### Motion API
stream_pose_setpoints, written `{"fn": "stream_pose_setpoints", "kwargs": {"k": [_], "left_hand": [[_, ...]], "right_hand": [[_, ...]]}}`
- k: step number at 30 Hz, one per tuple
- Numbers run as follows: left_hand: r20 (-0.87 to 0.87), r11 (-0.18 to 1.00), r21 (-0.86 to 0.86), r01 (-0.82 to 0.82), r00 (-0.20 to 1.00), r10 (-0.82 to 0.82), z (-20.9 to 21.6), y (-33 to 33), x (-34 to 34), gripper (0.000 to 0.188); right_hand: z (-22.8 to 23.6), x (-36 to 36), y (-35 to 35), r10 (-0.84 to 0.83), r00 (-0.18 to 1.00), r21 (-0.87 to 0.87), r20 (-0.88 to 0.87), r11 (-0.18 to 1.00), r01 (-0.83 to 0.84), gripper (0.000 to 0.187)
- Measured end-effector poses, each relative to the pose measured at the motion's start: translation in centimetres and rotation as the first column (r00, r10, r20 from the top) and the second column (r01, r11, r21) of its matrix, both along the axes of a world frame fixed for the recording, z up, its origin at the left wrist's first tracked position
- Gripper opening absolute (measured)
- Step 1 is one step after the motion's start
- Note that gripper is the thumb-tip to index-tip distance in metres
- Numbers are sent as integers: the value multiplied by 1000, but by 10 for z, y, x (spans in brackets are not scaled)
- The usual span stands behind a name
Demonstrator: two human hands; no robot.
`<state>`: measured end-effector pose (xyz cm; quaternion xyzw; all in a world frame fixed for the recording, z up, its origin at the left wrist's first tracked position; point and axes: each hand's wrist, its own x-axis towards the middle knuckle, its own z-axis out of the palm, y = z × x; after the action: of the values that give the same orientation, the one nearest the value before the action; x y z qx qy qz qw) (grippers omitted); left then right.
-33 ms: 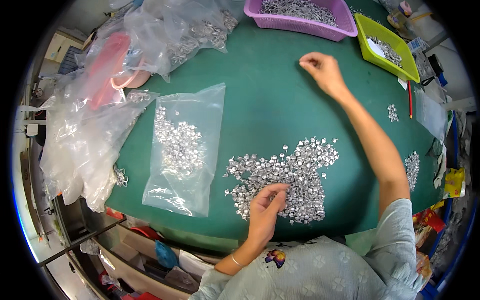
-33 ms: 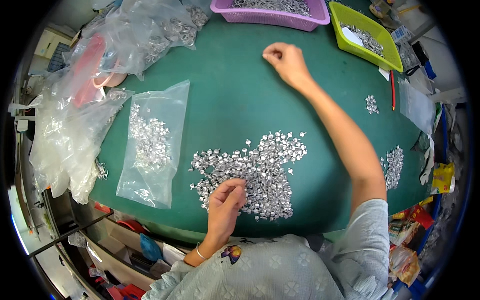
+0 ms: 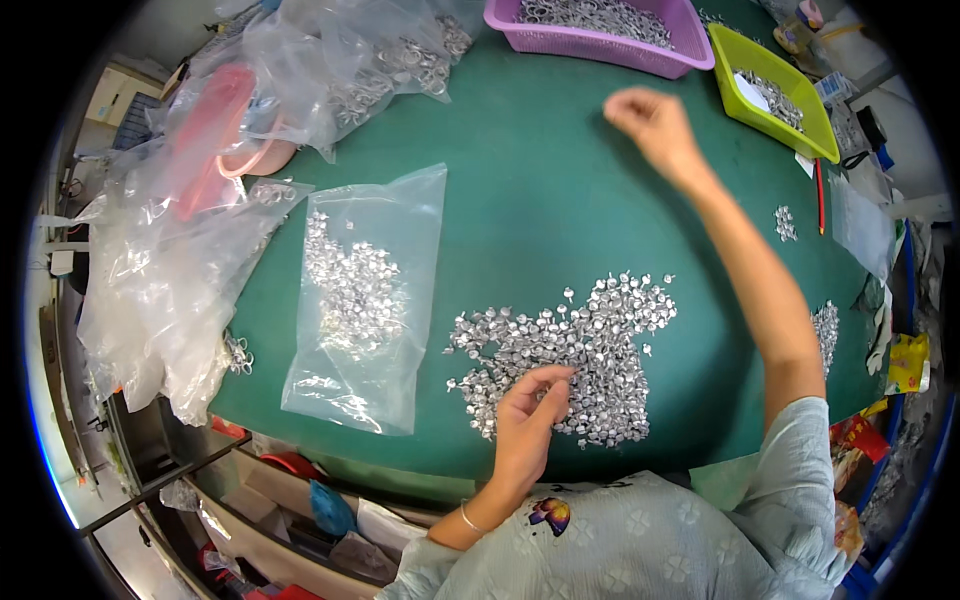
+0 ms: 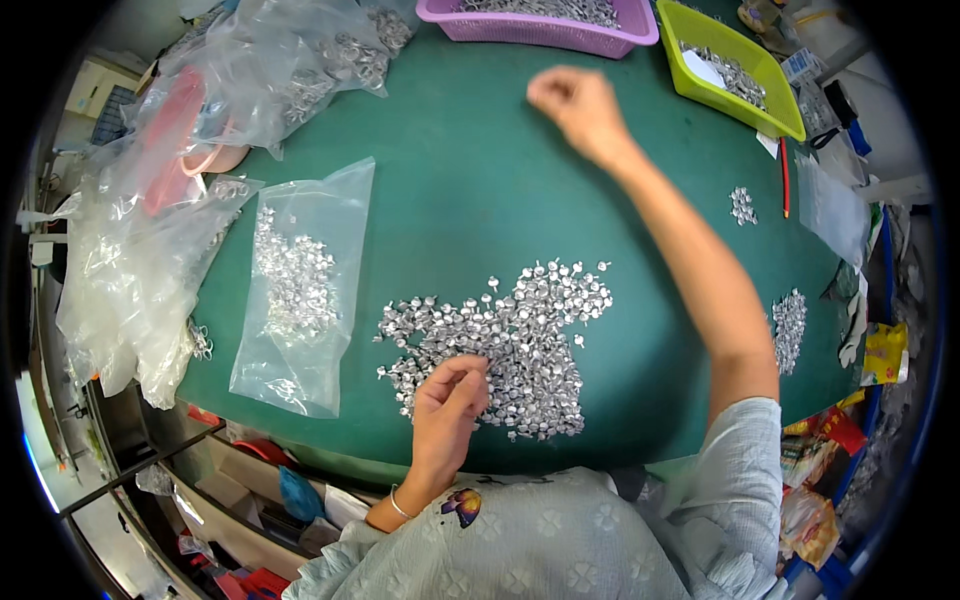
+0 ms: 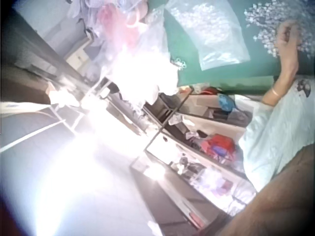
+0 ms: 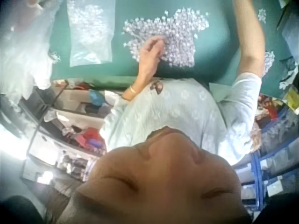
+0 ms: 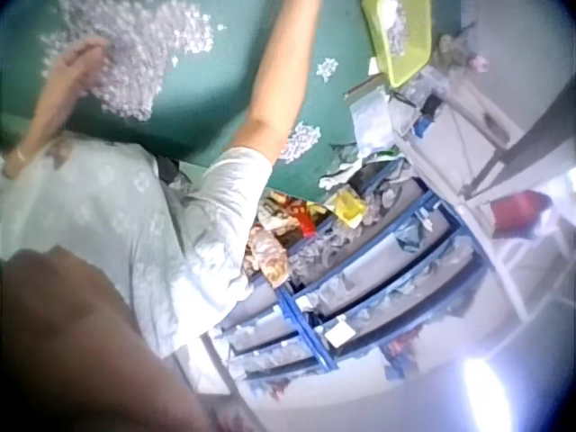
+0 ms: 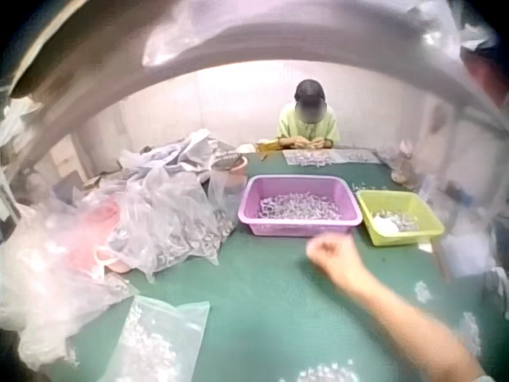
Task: The person sits at a green workbench and repeatedly picks up small silver metal pieces from a large pile. They manipulate each piece individually with both hands, appearing to join or adjust them, before placing the finished units into a separate pile on the right side of the table.
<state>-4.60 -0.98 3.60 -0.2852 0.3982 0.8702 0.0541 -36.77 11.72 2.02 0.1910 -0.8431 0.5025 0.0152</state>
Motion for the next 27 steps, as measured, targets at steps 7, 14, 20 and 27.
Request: {"fn": "stream_pose_setpoints", "kwargs": {"k": [7,14,20,27], "left_hand": [[-38,999,-25,31,999,-32,-1,4,-6,17],[-55,999,-7,53,997,-53,-9,7,-3,17],[-65,993,-64,99,993,-103,-4,15,0,17],[-131,988,-118,98,985,-114,4,27,2,20]], "right_hand": [[58,-56,34,-172,974,-447,151,867,222,44],[35,131,79,277,960,459,31,849,-260,22],[3,170,85,169,975,406,-148,909,-96,20],[14,213,83,75,777,-459,625,840,289,8]]}}
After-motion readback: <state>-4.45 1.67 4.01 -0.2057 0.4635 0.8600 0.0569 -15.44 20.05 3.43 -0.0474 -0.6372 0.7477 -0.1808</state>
